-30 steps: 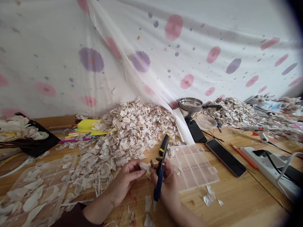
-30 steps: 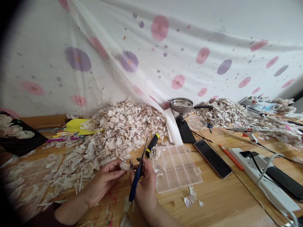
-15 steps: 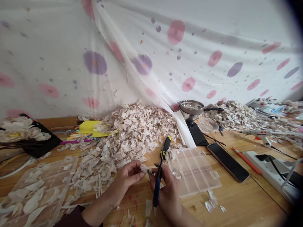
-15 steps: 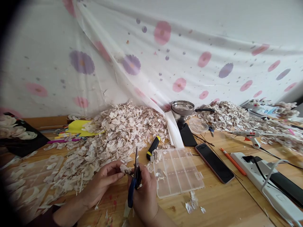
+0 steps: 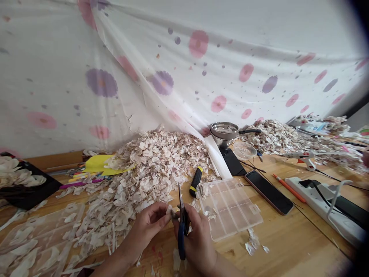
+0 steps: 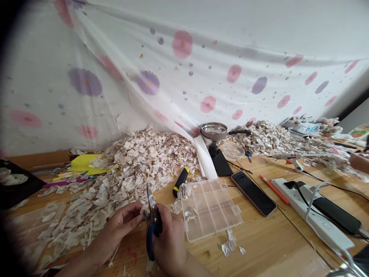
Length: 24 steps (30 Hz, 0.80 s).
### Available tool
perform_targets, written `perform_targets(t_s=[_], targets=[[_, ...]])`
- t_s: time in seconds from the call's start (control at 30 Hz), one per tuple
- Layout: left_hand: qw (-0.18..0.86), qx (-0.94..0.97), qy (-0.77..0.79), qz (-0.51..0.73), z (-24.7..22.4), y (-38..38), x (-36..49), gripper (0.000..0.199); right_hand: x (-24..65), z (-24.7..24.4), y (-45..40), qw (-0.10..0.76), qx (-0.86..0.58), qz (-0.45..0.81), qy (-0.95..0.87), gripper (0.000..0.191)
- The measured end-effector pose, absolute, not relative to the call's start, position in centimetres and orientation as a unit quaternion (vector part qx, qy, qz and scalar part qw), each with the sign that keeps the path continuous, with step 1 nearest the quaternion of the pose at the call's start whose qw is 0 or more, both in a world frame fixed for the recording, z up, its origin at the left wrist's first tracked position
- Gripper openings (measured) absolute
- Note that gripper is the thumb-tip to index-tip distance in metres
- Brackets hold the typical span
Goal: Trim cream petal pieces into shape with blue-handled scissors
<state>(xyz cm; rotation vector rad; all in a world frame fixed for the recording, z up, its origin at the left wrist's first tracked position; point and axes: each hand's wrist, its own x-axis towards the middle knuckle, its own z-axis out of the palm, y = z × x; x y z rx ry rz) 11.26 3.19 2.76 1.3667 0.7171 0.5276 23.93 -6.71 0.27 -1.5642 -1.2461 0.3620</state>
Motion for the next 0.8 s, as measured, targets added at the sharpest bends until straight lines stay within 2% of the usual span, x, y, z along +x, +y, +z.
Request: perform_targets(t_s=[0.2, 0.4, 0.53, 0.67, 0.8], targets=[[0.667, 0.616, 0.343, 0.240, 2.2, 3.2, 11.3, 0.028, 23.7, -0.2, -6.6, 0.557, -0.637, 0.178, -0.503, 0.020], [0.679, 0.595, 0.341, 0.263, 1.9, 3.0, 11.1, 0.024, 23.3, 0.5, -6.1, 0.673, -0.568, 0.316, -0.352, 0.011], [0.690, 0.586, 0.337, 0.259, 1.6, 2.9, 11.2, 0.019, 23.3, 0.8, -5.6, 0.710, -0.518, 0.395, -0.267, 0.025], [0.678, 0.589, 0.350, 0.265, 2.1, 2.8, 11.1, 0.018, 23.5, -0.1, -5.2, 0.718, -0.512, 0.401, -0.249, 0.040], [0.702, 0.651, 0.249, 0.147, 3.4, 1.4, 10.6, 0.012, 23.5, -0.5, -5.1, 0.738, -0.517, 0.376, -0.216, 0.048]])
